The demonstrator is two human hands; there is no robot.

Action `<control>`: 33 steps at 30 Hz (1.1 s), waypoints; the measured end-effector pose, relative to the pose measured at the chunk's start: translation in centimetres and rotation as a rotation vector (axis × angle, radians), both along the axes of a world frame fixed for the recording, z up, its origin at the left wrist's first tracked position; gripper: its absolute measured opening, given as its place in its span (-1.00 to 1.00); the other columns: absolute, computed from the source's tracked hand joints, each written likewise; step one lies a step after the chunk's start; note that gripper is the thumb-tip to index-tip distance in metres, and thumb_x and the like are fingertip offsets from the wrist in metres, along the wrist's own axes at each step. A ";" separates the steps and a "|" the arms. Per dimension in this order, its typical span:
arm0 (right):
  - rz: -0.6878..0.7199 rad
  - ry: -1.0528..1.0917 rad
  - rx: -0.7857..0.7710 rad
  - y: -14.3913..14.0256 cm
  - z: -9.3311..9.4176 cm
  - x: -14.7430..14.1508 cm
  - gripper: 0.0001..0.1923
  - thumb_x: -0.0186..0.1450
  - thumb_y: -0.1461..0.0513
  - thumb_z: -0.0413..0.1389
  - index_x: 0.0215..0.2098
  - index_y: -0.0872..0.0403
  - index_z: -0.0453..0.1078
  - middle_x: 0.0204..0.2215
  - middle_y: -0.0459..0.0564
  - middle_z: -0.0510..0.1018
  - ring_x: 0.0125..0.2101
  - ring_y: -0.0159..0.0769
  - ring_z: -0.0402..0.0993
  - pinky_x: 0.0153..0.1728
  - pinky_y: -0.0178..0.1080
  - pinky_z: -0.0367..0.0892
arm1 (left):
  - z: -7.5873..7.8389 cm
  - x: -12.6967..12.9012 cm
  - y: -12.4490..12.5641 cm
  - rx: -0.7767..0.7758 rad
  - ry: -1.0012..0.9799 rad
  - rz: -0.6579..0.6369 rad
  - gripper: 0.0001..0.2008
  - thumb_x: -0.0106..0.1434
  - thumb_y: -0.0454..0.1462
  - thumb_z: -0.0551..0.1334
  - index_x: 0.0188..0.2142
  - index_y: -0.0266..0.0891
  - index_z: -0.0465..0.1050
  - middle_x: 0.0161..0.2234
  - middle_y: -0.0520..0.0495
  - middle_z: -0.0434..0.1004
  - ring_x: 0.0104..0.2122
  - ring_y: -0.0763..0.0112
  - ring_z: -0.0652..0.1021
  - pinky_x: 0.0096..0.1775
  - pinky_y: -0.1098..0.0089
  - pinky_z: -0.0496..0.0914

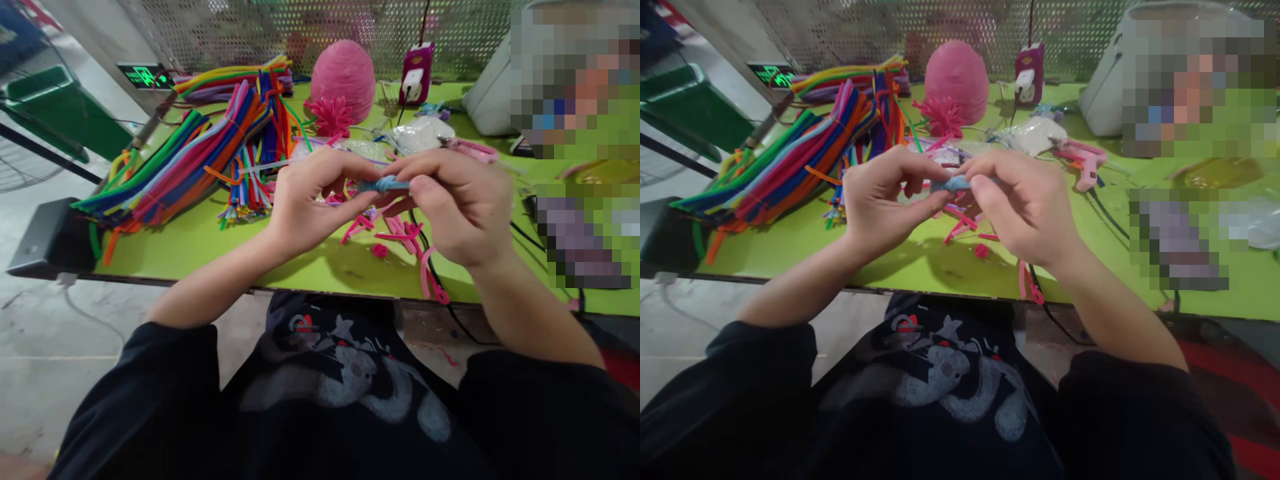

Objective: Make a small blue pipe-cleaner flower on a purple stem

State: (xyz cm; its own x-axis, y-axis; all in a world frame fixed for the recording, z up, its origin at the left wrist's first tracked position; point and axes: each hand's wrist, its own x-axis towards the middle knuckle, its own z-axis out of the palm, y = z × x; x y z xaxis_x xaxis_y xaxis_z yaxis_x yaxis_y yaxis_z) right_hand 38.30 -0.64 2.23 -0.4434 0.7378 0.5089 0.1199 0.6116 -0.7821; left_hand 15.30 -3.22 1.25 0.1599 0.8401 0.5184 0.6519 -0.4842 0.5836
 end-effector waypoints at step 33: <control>0.241 0.270 -0.281 3.1 -1.5 -1.1 -0.56 0.26 -0.04 0.55 -0.17 -0.06 0.46 -0.33 -0.14 0.44 -0.40 -0.36 0.42 -0.36 -0.24 0.51 | -2.1 0.4 1.7 0.356 -0.188 -0.197 -0.77 0.45 0.04 0.40 -0.07 0.03 0.69 -0.24 0.02 0.74 -0.21 0.33 0.70 -0.06 0.15 0.66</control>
State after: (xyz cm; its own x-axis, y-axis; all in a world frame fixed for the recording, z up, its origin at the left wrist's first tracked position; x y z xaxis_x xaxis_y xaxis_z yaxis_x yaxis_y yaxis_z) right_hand 37.19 2.50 0.77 -0.4984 0.7556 0.4252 -0.2308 0.3571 -0.9051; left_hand 15.70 -1.50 -0.81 0.1745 0.5671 0.8050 0.4252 -0.7807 0.4578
